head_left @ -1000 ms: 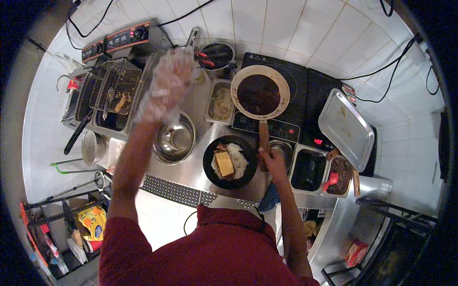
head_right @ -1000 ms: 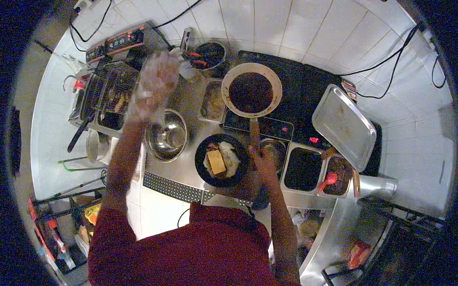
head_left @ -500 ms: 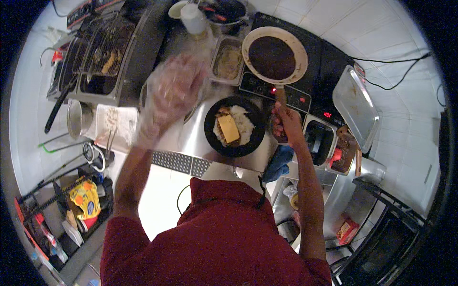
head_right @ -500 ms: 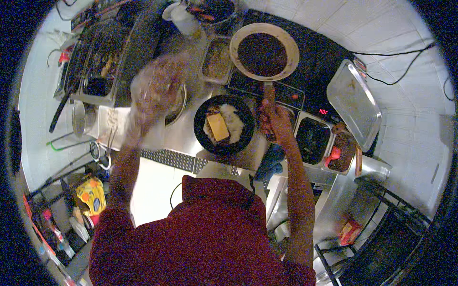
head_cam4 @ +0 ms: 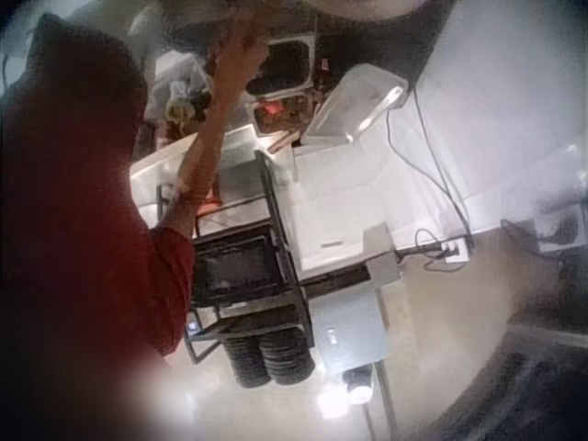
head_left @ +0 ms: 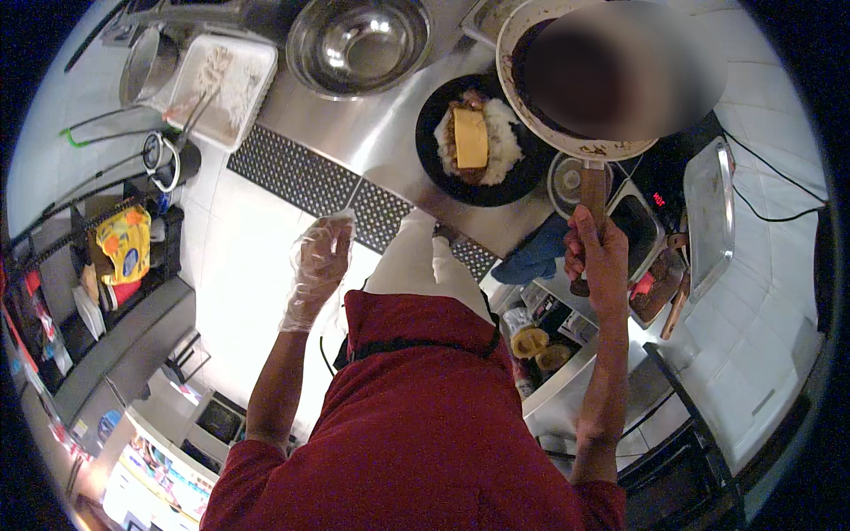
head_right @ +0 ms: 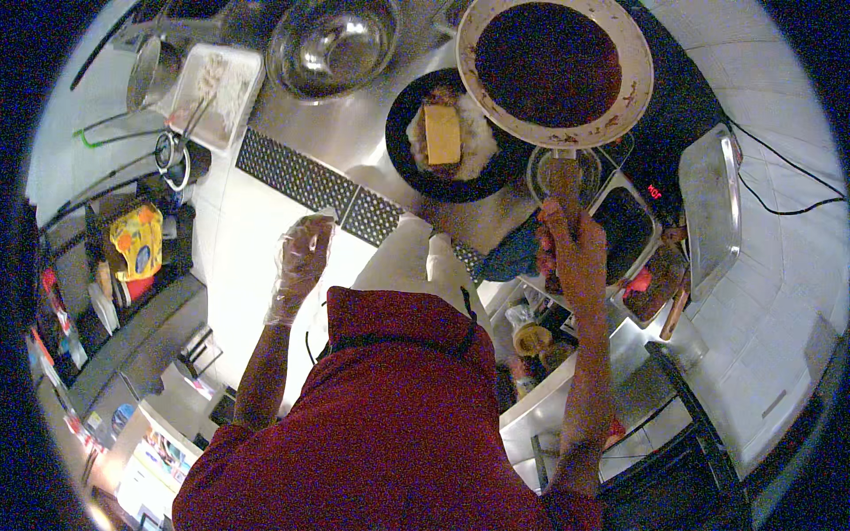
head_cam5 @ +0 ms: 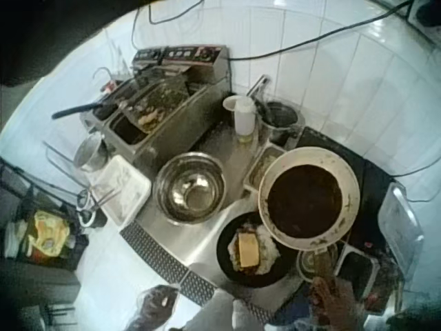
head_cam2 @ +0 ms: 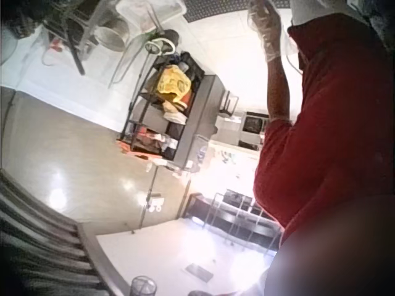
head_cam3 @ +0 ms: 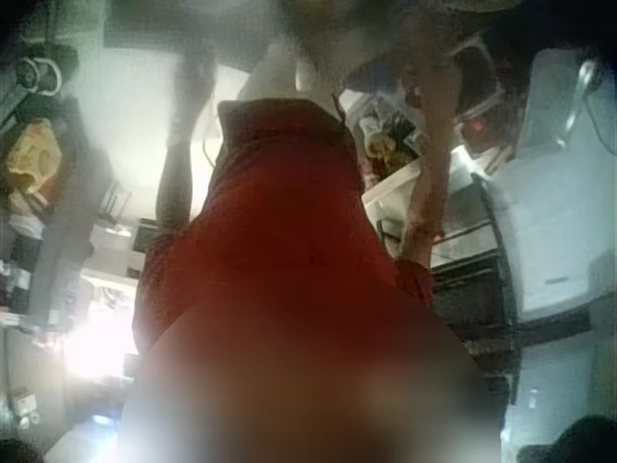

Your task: The person assembles a meal by placing cooked meat and sauce over rice, then adds a slice of cheese and sprinkles seasoning. The finished plate is placed on a tray with other prepared meals.

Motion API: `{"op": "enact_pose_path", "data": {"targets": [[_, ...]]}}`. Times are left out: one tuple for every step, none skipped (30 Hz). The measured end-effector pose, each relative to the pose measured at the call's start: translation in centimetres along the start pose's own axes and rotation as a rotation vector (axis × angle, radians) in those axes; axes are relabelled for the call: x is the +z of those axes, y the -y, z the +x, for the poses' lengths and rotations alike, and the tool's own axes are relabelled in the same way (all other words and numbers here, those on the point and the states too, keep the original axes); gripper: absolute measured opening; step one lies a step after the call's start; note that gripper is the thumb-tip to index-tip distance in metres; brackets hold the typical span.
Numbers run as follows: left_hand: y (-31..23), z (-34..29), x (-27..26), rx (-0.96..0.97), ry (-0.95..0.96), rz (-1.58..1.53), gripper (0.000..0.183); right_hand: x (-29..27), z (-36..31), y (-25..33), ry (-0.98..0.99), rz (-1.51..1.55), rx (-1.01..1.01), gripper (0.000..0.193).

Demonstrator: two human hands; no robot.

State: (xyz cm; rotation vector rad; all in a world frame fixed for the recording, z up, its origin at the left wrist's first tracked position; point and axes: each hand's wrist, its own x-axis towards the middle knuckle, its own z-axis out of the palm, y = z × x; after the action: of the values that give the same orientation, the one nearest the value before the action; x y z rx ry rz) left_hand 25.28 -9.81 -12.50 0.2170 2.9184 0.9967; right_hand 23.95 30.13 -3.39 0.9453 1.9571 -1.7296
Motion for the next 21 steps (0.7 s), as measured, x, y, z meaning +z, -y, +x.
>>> {"op": "enact_pose_path", "data": {"targets": [[0.6, -1.1, 0.3, -0.030, 0.035, 0.033, 0.003, 0.2, -0.2, -0.2, -0.011, -0.007, -0.003, 0.035], [1.1, -2.2, 0.7, -0.060, 0.072, 0.066, 0.004, 0.3, -0.3, -0.5, -0.005, -0.042, -0.023, 0.036], [1.4, -3.2, 1.2, -0.075, 0.070, 0.043, 0.005, 0.4, -0.4, -0.7, 0.001, -0.078, -0.046, 0.037], [1.7, -4.1, 1.7, -0.089, 0.069, 0.020, 0.006, 0.5, -0.5, -1.0, 0.006, -0.113, -0.068, 0.039], [1.9, -5.0, 2.2, -0.102, 0.067, -0.003, 0.007, 0.6, -0.8, -1.0, 0.002, -0.110, -0.053, 0.039], [2.3, -5.8, 2.5, -0.096, 0.064, -0.010, 0.007, 1.0, -1.1, -0.8, -0.003, -0.106, -0.040, 0.040], [2.8, -6.6, 2.9, -0.090, 0.061, -0.018, 0.008, 1.2, -1.4, -0.8, -0.007, -0.102, -0.027, 0.040], [3.3, -7.3, 3.2, -0.083, 0.057, -0.025, 0.009, 1.2, -1.5, -1.0, -0.018, -0.114, -0.026, 0.040], [3.7, -7.9, 3.4, 0.004, 0.042, 0.056, 0.008, 1.3, -1.6, -1.1, -0.030, -0.125, -0.027, 0.041], [4.2, -8.6, 3.6, 0.092, 0.027, 0.136, 0.008, 1.3, -1.7, -1.3, -0.042, -0.136, -0.027, 0.041], [4.7, -9.2, 3.8, 0.181, 0.012, 0.217, 0.007, 1.3, -1.8, -1.4, -0.044, -0.140, -0.030, 0.038], [5.3, -9.9, 4.3, 0.140, -0.001, 0.166, 0.007, 1.2, -1.9, -1.5, -0.047, -0.144, -0.036, 0.035], [5.8, -10.7, 4.9, 0.097, -0.017, 0.116, 0.007, 1.1, -1.9, -1.4, -0.047, -0.149, -0.043, 0.032], [6.3, -11.4, 5.4, 0.054, -0.032, 0.065, 0.006, 1.1, -2.0, -1.4, -0.048, -0.168, -0.049, 0.033], [6.6, -11.8, 5.7, 0.017, -0.013, 0.040, 0.007, 1.1, -2.0, -1.3, -0.051, -0.185, -0.055, 0.033], [6.9, -12.2, 5.9, -0.020, 0.007, 0.015, 0.008, 1.1, -2.1, -1.3, -0.055, -0.203, -0.060, 0.033], [7.1, -12.5, 6.1, -0.057, 0.026, -0.010, 0.009, 1.1, -2.1, -1.3, -0.059, -0.208, -0.074, 0.033], [7.4, -12.8, 6.3, -0.015, 0.028, 0.055, 0.011, 1.2, -2.2, -1.3, -0.064, -0.211, -0.087, 0.034], [7.7, -13.0, 6.4, 0.028, 0.029, 0.120, 0.013, 1.3, -2.2, -1.3, -0.069, -0.215, -0.100, 0.034], [7.9, -13.3, 6.6, 0.071, 0.031, 0.185, 0.015, 1.2, -2.2, -1.3, -0.068, -0.214, -0.099, 0.035], [7.6, -13.1, 6.5, -0.024, 0.048, 0.102, 0.015, 1.2, -2.1, -1.4, -0.065, -0.215, -0.099, 0.035]]}}
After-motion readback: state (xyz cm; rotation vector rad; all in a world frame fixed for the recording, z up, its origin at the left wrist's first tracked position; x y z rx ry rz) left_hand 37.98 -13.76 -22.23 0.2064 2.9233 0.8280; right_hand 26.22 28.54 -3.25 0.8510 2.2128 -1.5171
